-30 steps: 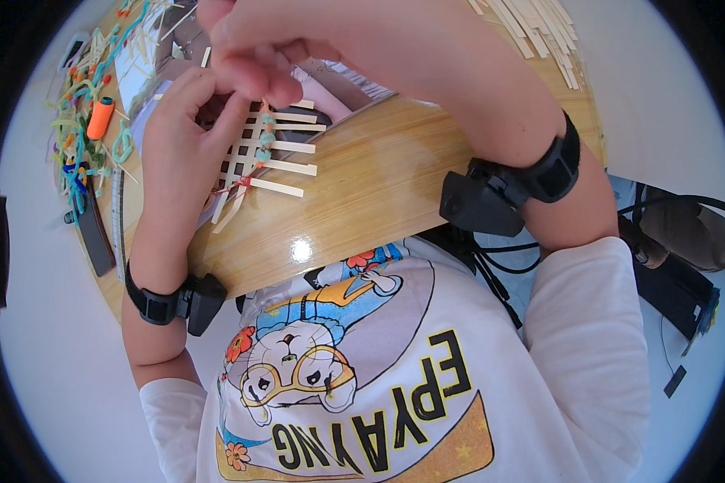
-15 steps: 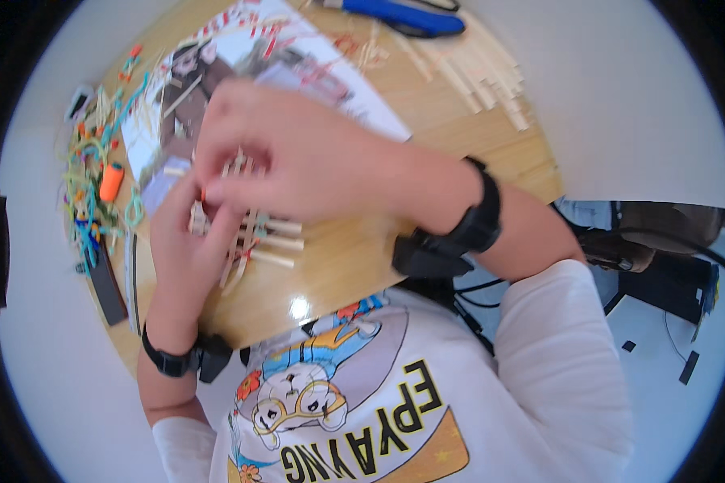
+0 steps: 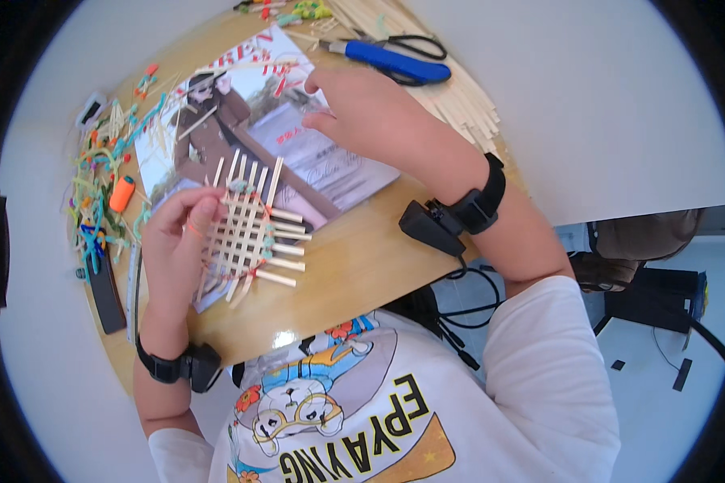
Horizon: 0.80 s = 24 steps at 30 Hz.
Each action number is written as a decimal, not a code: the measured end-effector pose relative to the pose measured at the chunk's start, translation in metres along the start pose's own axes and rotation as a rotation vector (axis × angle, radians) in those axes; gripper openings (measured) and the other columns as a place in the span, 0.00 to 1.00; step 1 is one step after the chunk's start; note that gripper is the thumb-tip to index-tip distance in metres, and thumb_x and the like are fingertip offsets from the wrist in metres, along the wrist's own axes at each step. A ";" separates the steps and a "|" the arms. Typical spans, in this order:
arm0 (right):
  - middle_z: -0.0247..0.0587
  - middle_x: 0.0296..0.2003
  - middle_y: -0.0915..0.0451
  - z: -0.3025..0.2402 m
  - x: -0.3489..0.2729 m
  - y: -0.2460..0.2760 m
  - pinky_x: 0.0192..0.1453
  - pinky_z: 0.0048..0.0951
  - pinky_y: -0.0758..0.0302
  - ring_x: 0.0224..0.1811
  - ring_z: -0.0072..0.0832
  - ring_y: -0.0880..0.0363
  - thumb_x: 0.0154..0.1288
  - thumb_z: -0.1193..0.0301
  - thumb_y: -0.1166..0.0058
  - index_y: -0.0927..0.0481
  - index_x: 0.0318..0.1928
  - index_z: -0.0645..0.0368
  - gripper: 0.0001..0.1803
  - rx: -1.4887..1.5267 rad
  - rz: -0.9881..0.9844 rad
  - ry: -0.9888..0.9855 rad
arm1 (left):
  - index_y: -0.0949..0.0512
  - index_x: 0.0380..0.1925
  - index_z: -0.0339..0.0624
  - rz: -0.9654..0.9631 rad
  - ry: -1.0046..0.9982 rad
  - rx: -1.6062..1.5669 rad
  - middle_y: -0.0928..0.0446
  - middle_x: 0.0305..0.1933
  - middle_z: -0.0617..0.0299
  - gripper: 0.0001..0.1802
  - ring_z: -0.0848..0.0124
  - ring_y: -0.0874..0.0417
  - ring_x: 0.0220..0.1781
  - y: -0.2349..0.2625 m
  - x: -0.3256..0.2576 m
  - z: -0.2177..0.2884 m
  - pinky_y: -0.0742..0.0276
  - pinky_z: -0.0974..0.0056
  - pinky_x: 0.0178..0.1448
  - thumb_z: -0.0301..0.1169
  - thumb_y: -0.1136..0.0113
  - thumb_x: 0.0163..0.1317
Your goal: Weaving thin bamboo or wood sticks together to create a structure, using thread to secure the intersections.
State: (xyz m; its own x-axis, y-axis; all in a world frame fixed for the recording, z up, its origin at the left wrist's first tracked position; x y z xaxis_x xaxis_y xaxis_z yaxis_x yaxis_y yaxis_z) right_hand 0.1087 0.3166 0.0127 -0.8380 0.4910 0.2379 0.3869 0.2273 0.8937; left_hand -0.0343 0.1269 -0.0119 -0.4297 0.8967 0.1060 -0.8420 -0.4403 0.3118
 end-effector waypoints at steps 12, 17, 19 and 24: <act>0.60 0.45 0.24 -0.010 -0.003 -0.015 0.55 0.43 0.24 0.48 0.53 0.23 0.68 0.71 0.48 0.25 0.51 0.71 0.16 -0.144 -0.088 -0.030 | 0.15 0.47 0.41 -0.055 -0.275 0.332 0.22 0.38 0.61 0.11 0.67 0.19 0.38 -0.011 0.002 0.018 0.24 0.66 0.45 0.26 0.36 0.65; 0.56 0.46 0.22 -0.018 -0.011 -0.004 0.53 0.40 0.25 0.48 0.47 0.21 0.73 0.68 0.48 0.24 0.58 0.68 0.19 0.059 -0.174 -0.128 | 0.15 0.47 0.41 -0.041 -0.310 0.393 0.22 0.36 0.60 0.10 0.66 0.20 0.37 -0.014 -0.001 0.016 0.24 0.65 0.43 0.29 0.35 0.66; 0.54 0.43 0.20 -0.029 -0.011 -0.003 0.51 0.39 0.25 0.46 0.45 0.20 0.73 0.67 0.46 0.21 0.57 0.67 0.19 0.150 -0.207 -0.060 | 0.15 0.45 0.40 -0.032 -0.270 0.342 0.21 0.35 0.60 0.09 0.69 0.20 0.37 -0.009 0.000 0.012 0.24 0.66 0.43 0.30 0.37 0.69; 0.51 0.38 0.17 -0.048 -0.019 0.000 0.47 0.37 0.24 0.42 0.42 0.18 0.71 0.64 0.40 0.16 0.51 0.65 0.17 0.245 -0.241 0.121 | 0.16 0.45 0.36 -0.054 -0.249 0.152 0.17 0.41 0.62 0.10 0.74 0.18 0.41 -0.006 0.003 0.010 0.23 0.70 0.48 0.31 0.41 0.73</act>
State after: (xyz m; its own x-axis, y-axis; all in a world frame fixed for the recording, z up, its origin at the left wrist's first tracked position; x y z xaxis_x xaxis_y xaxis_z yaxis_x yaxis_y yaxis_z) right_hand 0.1059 0.2666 0.0261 -0.9502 0.2990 0.0885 0.2414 0.5260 0.8155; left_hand -0.0274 0.1331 -0.0045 -0.2769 0.9102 0.3079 -0.7950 -0.3970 0.4586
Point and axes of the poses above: each hand's wrist, its own x-axis towards the middle knuckle, its own y-axis out of the back of the hand, z = x × y, the point moved 10 cm from there along x, towards the middle knuckle
